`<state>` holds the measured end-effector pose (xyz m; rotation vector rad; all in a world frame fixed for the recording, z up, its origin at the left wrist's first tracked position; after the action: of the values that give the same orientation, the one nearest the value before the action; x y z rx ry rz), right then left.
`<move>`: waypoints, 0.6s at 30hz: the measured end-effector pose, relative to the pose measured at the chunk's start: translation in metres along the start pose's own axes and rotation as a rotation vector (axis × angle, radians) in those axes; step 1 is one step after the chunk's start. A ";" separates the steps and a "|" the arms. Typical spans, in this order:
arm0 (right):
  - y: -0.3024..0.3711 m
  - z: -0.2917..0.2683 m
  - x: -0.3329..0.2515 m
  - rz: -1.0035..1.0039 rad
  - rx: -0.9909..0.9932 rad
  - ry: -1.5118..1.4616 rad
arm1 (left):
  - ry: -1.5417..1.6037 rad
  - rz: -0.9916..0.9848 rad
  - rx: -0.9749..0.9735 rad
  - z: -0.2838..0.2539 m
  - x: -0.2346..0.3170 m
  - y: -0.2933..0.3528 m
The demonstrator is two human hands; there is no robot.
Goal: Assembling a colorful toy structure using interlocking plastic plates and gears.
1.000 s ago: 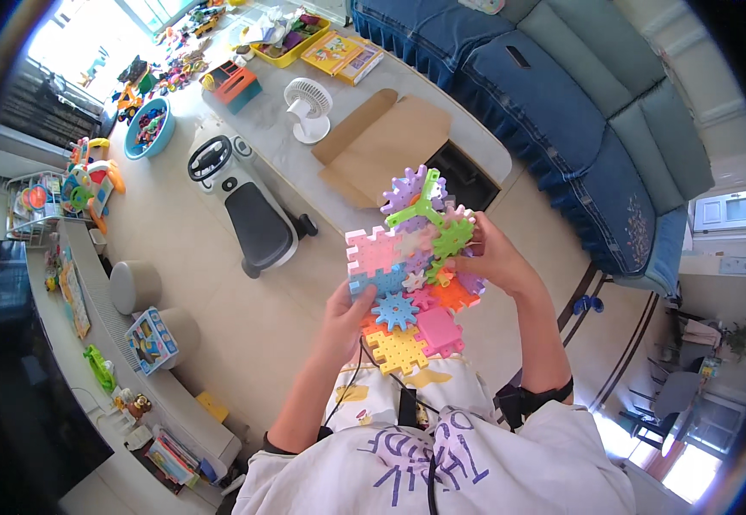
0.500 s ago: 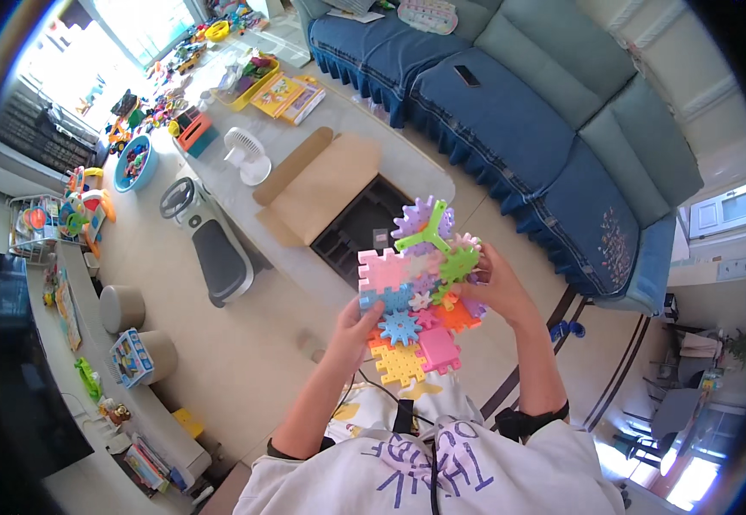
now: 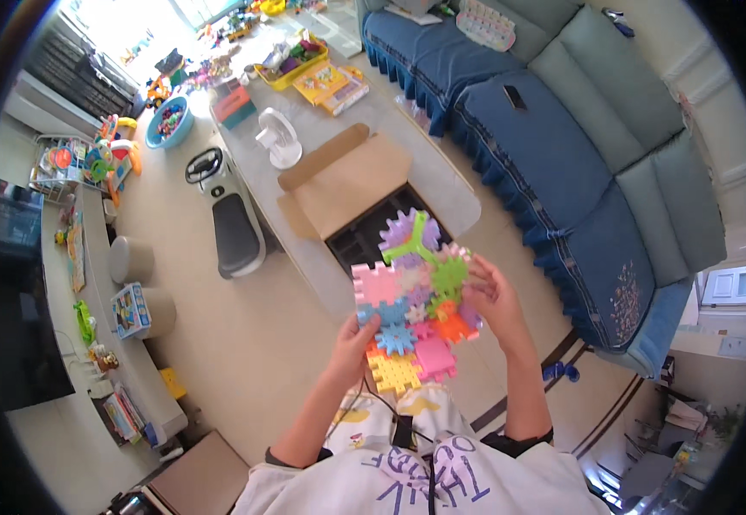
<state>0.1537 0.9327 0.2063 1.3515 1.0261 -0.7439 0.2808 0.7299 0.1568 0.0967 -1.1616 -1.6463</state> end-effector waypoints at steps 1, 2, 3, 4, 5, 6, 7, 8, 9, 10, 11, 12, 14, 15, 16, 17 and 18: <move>0.003 0.003 -0.001 0.020 -0.007 0.006 | 0.008 -0.012 0.017 0.000 0.002 0.001; 0.002 0.004 -0.007 -0.115 0.091 0.151 | 0.004 0.038 0.023 0.002 0.011 -0.002; 0.003 0.006 -0.015 -0.252 0.188 0.298 | -0.001 0.089 0.028 0.002 0.019 -0.004; 0.005 0.010 -0.023 -0.245 0.188 0.298 | 0.010 0.095 0.044 0.000 0.020 -0.008; 0.013 0.015 -0.042 -0.446 0.216 0.478 | 0.009 0.086 0.048 0.001 0.023 -0.009; 0.019 0.022 -0.055 -0.654 0.231 0.654 | 0.026 0.104 0.076 0.002 0.027 -0.010; 0.025 0.026 -0.056 -0.651 0.222 0.652 | 0.044 0.124 0.103 0.000 0.030 -0.010; 0.033 0.031 -0.056 -0.657 0.209 0.681 | 0.043 0.125 0.104 -0.001 0.030 -0.012; 0.036 0.035 -0.056 -0.664 0.196 0.710 | 0.036 0.140 0.107 -0.003 0.030 -0.014; 0.034 0.038 -0.056 -0.666 0.195 0.708 | 0.028 0.154 0.109 -0.004 0.031 -0.016; 0.034 0.041 -0.053 -0.596 0.157 0.671 | 0.022 0.147 0.105 -0.006 0.030 -0.016; 0.034 0.044 -0.049 -0.527 0.118 0.632 | 0.025 0.152 0.094 -0.006 0.030 -0.017; 0.029 0.048 -0.042 -0.532 0.107 0.649 | 0.027 0.152 0.084 -0.006 0.029 -0.016; 0.027 0.050 -0.039 -0.543 0.088 0.666 | 0.003 0.156 0.091 -0.006 0.029 -0.015; 0.028 0.052 -0.039 -0.539 0.089 0.667 | -0.022 0.160 0.097 -0.005 0.029 -0.014; 0.028 0.056 -0.037 -0.530 0.077 0.686 | -0.021 0.157 0.097 -0.004 0.029 -0.013; 0.028 0.058 -0.036 -0.522 0.065 0.706 | -0.016 0.152 0.095 -0.003 0.029 -0.012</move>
<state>0.1740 0.8737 0.2467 1.4498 1.9794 -0.6840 0.2619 0.7053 0.1606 0.0546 -1.2295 -1.4614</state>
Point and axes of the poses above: each hand's wrist, its own y-axis away from the middle knuckle, its own z-axis out of the palm, x = y × z, the point moved 4 cm from there along -y, towards the middle knuckle, and after that the axes turned 8 degrees about x, right-handed, at the moved point
